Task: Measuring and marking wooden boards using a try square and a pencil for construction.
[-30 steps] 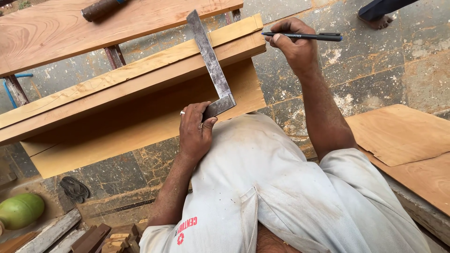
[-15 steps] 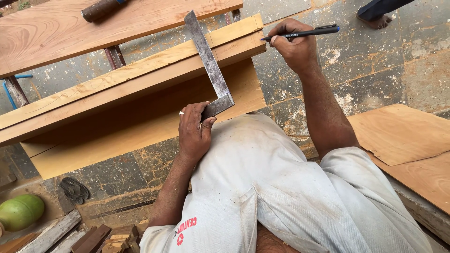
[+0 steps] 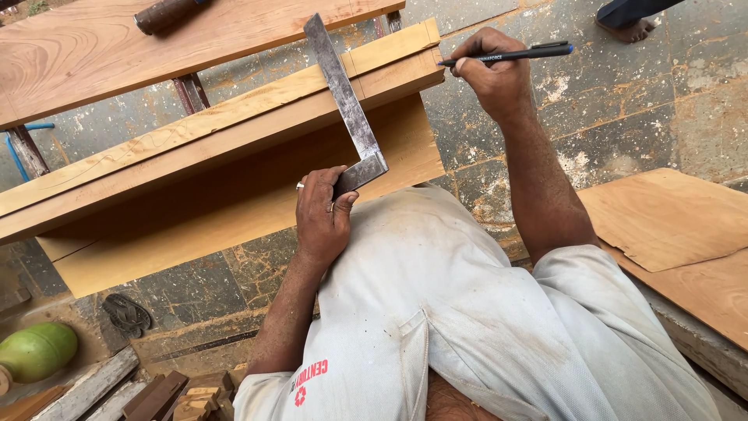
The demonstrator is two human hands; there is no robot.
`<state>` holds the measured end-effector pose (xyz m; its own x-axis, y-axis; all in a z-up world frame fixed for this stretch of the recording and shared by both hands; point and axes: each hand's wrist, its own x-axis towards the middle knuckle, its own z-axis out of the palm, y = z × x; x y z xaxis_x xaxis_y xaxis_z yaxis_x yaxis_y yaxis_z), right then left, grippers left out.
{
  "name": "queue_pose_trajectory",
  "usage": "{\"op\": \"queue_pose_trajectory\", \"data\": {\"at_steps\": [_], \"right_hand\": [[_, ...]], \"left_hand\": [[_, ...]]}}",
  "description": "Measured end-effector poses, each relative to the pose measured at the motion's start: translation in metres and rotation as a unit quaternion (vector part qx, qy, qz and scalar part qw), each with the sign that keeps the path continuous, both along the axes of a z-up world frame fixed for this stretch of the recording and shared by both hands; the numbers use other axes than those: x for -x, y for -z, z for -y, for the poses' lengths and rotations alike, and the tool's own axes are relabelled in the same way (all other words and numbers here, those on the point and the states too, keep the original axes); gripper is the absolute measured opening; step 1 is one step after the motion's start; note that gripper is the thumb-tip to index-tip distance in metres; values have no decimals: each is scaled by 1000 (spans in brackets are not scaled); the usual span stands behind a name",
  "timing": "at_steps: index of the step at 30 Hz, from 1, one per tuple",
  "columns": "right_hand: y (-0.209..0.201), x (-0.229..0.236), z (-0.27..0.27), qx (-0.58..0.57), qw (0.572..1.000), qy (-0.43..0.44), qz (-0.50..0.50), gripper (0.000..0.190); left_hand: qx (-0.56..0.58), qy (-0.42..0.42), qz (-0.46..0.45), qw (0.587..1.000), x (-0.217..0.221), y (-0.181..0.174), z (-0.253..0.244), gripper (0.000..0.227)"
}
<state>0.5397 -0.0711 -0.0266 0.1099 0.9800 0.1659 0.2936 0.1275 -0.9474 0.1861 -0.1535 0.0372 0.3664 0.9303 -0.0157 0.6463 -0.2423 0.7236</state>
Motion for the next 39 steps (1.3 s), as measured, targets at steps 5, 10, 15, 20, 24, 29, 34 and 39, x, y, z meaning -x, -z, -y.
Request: {"op": "queue_pose_trajectory", "data": {"at_steps": [5, 10, 15, 20, 24, 29, 34, 39], "right_hand": [[1, -1, 5, -2, 999, -14, -42, 9], [18, -4, 11, -22, 998, -13, -51, 7], [1, 24, 13, -75, 974, 83, -199, 17], [-29, 79, 21, -205, 962, -7, 183, 14], [-30, 134, 19, -243, 914, -134, 296, 32], [-13, 179, 13, -222, 873, -165, 402, 52], [13, 200, 17, -208, 851, -168, 451, 66], [32, 206, 26, -205, 806, -96, 547, 80]], "left_hand": [[-6, -7, 10, 1000, 2, 1, -2, 46], [-26, -14, 24, 999, 12, 3, 0, 45], [-54, -51, 62, 995, 39, 12, 1, 40], [-98, -160, 91, 978, 60, -11, 5, 44], [-114, -247, 115, 955, 84, -8, 19, 40], [-184, -319, 134, 920, 115, 11, 51, 28], [-224, -346, 70, 908, 160, 47, 58, 29], [-219, -315, -18, 923, 237, 62, 30, 26]]}}
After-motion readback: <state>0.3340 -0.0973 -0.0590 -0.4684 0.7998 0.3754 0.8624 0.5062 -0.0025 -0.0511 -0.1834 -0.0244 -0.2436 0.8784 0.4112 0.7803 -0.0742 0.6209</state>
